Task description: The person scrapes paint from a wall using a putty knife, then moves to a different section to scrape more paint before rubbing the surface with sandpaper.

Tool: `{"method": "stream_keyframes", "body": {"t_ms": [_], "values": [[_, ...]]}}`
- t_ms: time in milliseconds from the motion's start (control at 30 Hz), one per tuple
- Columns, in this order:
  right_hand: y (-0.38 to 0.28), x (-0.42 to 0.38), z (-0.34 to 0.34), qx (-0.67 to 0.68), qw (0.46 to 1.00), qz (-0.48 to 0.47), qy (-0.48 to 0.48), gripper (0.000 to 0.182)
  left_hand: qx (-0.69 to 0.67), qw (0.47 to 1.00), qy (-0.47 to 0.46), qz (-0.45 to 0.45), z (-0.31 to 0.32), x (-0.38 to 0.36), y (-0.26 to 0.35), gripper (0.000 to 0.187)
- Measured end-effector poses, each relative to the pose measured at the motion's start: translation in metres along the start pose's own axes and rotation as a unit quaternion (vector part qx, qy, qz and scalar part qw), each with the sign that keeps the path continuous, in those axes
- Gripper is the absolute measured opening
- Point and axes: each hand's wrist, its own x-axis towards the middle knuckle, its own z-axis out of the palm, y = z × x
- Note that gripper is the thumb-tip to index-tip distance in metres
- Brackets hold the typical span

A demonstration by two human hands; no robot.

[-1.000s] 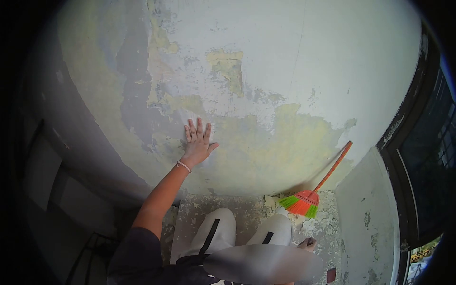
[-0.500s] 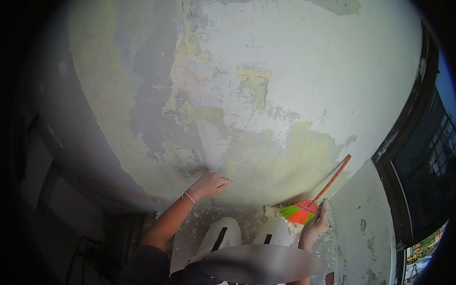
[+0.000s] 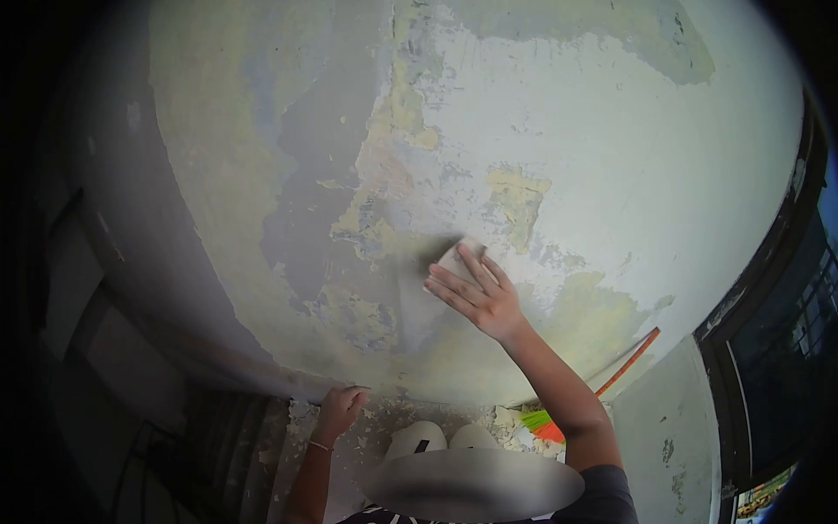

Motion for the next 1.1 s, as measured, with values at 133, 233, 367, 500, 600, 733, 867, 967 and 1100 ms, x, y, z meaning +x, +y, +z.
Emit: {"method": "stream_keyframes", "body": {"t_ms": [133, 233, 367, 500, 600, 733, 867, 967, 1100], "values": [[-0.007, 0.008, 0.048, 0.018, 0.993, -0.078, -0.09, 0.048, -0.031, 0.984, 0.112, -0.132, 0.022, -0.05, -0.014, 0.028], [0.01, -0.031, 0.049, -0.032, 0.972, -0.193, -0.132, 0.049, -0.049, 0.958, 0.145, -0.243, 0.05, -0.109, -0.047, 0.032], [0.058, -0.038, 0.04, -0.081, 0.973, -0.205, -0.07, 0.047, -0.082, 0.935, 0.142, -0.316, 0.045, -0.142, -0.048, 0.033], [0.032, 0.013, 0.037, -0.013, 0.993, -0.102, -0.061, 0.048, -0.059, 0.953, 0.119, -0.274, 0.04, -0.107, -0.043, 0.032], [0.007, 0.003, 0.06, -0.025, 0.982, -0.164, -0.096, 0.051, -0.05, 0.97, 0.102, -0.216, 0.033, -0.056, -0.029, 0.032], [0.012, -0.039, 0.051, -0.047, 0.951, -0.243, -0.188, 0.054, -0.092, 0.976, 0.084, -0.18, 0.027, -0.027, -0.001, 0.032], [0.044, -0.027, 0.038, -0.144, 0.962, -0.212, -0.095, 0.055, -0.105, 0.978, 0.018, -0.182, 0.03, -0.037, -0.01, 0.03], [0.022, 0.013, 0.039, -0.09, 0.988, -0.095, -0.081, 0.051, -0.104, 0.977, -0.019, -0.185, 0.038, -0.041, -0.012, 0.028], [-0.02, 0.023, 0.043, 0.1, 0.978, -0.123, -0.134, 0.046, -0.13, 0.981, -0.017, -0.145, 0.036, -0.02, 0.01, 0.036]]}}
